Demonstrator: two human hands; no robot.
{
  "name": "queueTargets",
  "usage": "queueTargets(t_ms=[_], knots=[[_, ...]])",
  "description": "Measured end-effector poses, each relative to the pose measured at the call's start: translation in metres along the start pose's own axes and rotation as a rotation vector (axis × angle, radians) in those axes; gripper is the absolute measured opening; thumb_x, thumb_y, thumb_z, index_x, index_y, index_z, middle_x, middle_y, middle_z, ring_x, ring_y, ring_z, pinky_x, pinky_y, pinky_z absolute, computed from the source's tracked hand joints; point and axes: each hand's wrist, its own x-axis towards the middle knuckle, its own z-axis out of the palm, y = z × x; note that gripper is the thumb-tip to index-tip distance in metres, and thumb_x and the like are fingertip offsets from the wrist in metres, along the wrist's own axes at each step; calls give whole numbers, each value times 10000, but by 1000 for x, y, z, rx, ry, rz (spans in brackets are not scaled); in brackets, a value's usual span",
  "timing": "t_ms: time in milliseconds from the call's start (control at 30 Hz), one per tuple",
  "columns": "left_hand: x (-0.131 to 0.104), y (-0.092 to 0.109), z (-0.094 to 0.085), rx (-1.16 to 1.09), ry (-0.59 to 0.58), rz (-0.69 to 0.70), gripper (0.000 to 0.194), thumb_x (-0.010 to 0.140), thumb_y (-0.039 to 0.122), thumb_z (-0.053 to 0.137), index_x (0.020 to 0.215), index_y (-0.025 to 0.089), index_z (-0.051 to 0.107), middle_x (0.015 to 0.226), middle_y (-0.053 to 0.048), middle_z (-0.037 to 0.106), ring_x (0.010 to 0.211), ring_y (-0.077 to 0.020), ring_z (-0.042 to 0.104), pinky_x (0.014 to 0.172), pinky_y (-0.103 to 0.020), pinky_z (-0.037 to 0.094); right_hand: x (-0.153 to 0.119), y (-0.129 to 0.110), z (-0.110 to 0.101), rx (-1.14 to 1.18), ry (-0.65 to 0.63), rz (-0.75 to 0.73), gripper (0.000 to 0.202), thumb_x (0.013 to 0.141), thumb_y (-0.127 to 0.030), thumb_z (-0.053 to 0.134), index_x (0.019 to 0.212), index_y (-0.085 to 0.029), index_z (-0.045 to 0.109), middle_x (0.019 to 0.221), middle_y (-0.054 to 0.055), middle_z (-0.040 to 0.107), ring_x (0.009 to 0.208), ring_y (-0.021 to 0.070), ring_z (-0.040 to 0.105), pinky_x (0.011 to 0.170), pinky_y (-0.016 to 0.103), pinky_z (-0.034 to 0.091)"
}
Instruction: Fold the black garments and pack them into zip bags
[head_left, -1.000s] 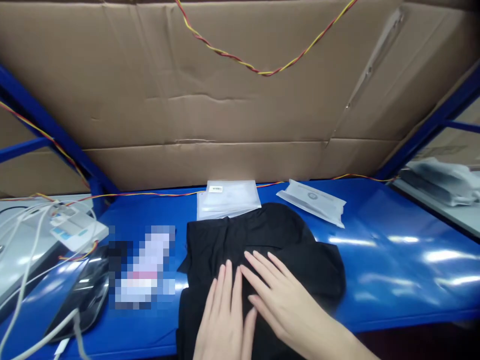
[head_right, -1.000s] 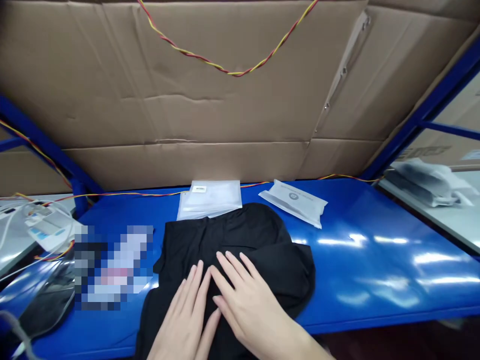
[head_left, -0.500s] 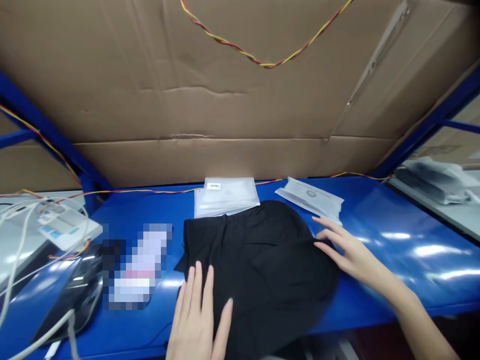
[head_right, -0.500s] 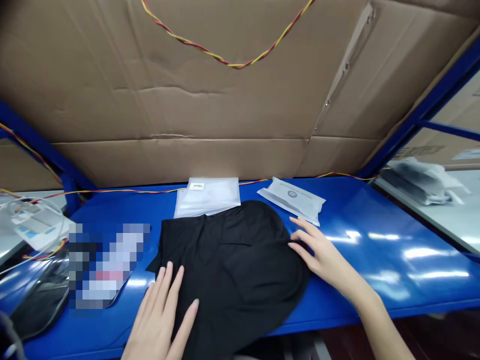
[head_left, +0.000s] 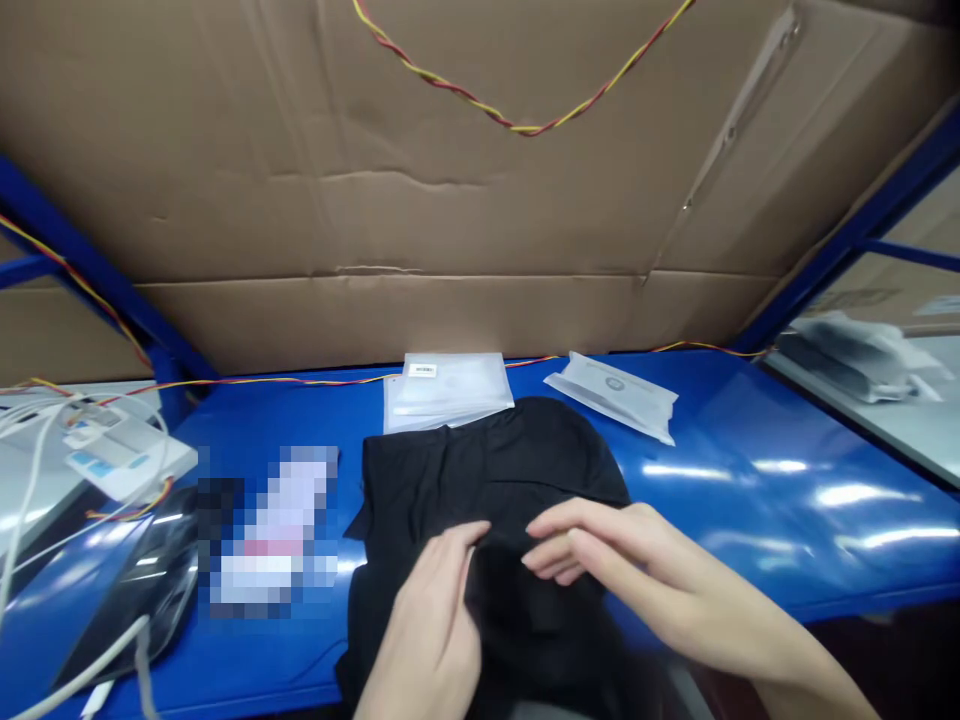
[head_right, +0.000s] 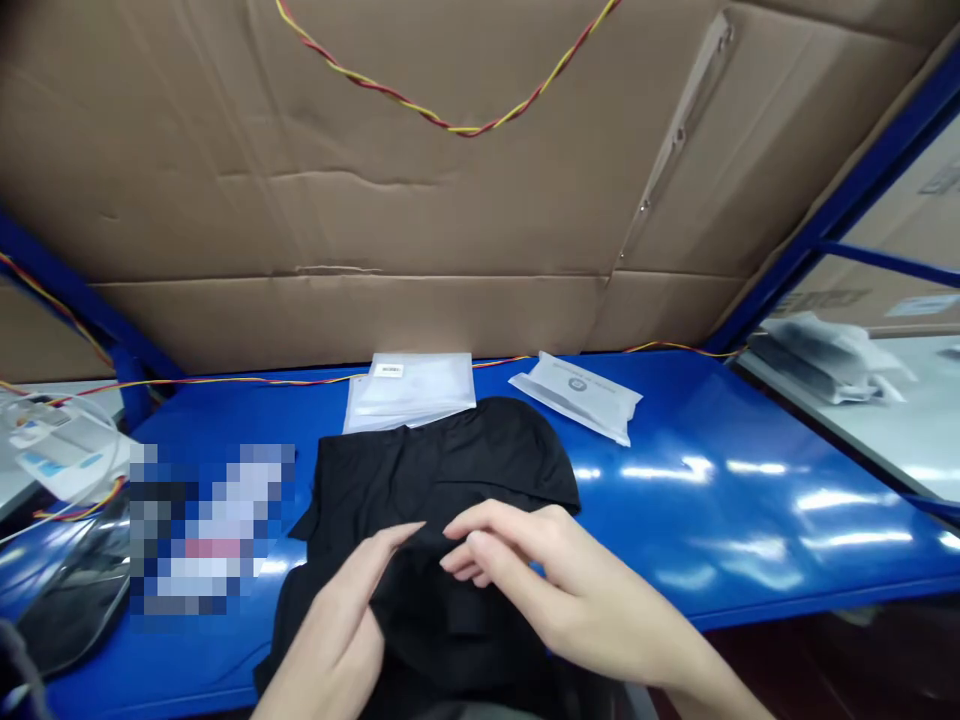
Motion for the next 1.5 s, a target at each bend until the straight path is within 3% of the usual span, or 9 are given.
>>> queueTargets(t_ms=[133,333,467,600,867,1067,1267,1400,1500], knots=[[-16,-21,-28,82,147,-204,342,975,366,343,1229,248,540,1126,-73,680,931,-199,683,751,-314,587,2,21,-1,-34,220,96,311,972,-452,388,1057,-248,607,844,16,690,729,157,642,663,267,519],[-24,-14,0,238,34,259,239,896,254,528,1130,235,575,1077,-69,659,966,-194,657,789,-290,575,1,40,15,-409,180,284,343,894,-555,487,943,-242,620,721,-17,613,605,147,553,559,268,407],[-20,-12,24,327,-38,325,256,897,198,489,1137,208,578,1129,-96,635,999,-209,645,806,-325,578,4,47,36,-483,202,275,325,859,-528,550,971,-224,577,801,1,589,706,172,566,642,294,422],[-22,-20,19,333,-7,307,251,913,238,468,1141,225,571,1185,-91,613,1063,-227,619,833,-361,573,10,46,40,-452,210,170,149,866,-352,553,833,-220,493,847,6,554,804,176,548,708,296,426],[-26,-56,-23,433,103,136,299,945,345,452,1225,274,529,1312,-59,562,1206,-240,552,940,-418,534,15,23,-8,-149,35,198,260,920,-490,474,1045,-264,507,755,-39,537,653,128,488,571,240,388],[-28,-74,-23,452,73,170,288,944,353,465,1215,294,541,1327,-30,569,1212,-230,554,943,-427,538,35,26,-51,-193,126,176,326,844,-527,570,997,-242,530,783,-14,555,705,149,515,587,261,415],[-28,-73,-19,488,106,200,232,941,347,474,1127,272,590,1313,-40,582,1213,-249,549,932,-443,539,44,16,-70,-357,261,120,287,821,-501,598,934,-244,534,705,-35,516,617,136,486,524,255,376],[-28,-72,-18,505,132,196,234,944,354,464,1121,258,583,1296,-56,588,1201,-252,552,916,-439,544,41,3,-46,-611,370,59,193,847,-403,582,937,-245,519,638,-48,476,568,138,478,512,262,347],[-28,-72,-18,522,160,175,216,946,363,453,1068,249,589,1295,-76,575,1194,-265,551,907,-451,539,30,-3,-4,-746,251,-2,121,908,-312,508,1001,-235,517,788,-6,573,652,153,558,569,277,373]])
